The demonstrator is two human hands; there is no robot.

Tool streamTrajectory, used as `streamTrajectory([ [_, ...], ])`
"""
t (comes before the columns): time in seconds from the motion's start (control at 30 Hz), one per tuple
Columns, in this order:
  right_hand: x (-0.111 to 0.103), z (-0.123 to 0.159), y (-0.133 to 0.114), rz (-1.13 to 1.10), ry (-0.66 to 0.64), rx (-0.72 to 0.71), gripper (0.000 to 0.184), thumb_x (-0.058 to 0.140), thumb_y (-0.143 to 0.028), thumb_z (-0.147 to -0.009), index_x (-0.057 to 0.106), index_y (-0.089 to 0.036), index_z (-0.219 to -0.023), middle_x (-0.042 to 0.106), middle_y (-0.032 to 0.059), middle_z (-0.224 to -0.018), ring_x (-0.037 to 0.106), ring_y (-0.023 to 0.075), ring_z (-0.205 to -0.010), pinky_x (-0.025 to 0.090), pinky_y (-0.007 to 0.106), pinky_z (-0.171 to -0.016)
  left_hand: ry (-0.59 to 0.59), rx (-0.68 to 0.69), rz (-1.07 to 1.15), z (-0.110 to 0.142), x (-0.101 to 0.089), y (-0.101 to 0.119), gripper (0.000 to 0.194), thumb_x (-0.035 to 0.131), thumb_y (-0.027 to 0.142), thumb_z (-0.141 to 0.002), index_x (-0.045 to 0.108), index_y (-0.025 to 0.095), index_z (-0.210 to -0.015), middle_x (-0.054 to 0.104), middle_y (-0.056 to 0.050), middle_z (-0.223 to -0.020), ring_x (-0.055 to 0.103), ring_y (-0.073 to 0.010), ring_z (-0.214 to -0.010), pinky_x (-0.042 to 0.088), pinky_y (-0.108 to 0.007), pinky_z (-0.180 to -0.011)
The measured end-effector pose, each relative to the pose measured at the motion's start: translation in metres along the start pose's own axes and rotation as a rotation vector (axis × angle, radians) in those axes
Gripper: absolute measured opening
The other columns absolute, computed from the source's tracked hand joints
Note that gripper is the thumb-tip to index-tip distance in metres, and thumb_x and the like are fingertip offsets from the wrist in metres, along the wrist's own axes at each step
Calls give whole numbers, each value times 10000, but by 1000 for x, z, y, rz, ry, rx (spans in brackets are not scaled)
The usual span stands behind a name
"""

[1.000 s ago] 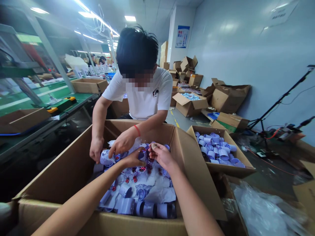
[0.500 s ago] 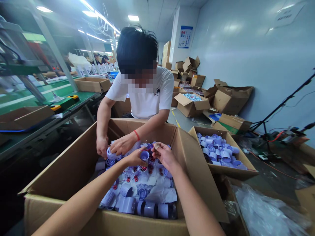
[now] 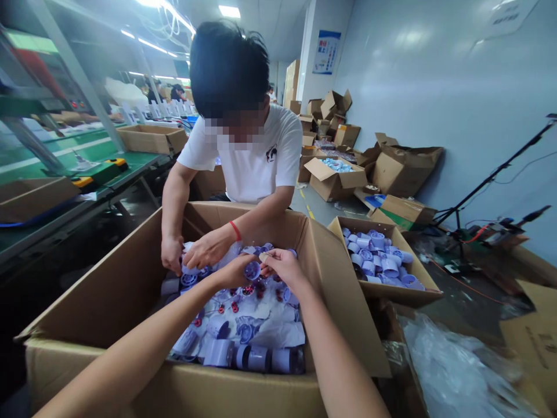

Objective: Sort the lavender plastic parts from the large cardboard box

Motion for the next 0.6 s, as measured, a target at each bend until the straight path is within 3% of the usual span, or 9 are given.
streamTrajectory([
  [0.6,14,7,-2,77,-119,5,339,800,-423,-569,607,-166,-676,659,-11,-570,592,101,-474,430,207,-459,-48,-57,25,2,3,1,429,610,78,-524,518,181,-930,555,-38,-929,498,-219,-877,405,-311,-787],
])
Point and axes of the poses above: each hand's wrist, its own z-axis away from the middle knuckle, its own x-axis out of the palm, y = z × x, the point moved 5 cm from there along -z, towards the middle knuckle
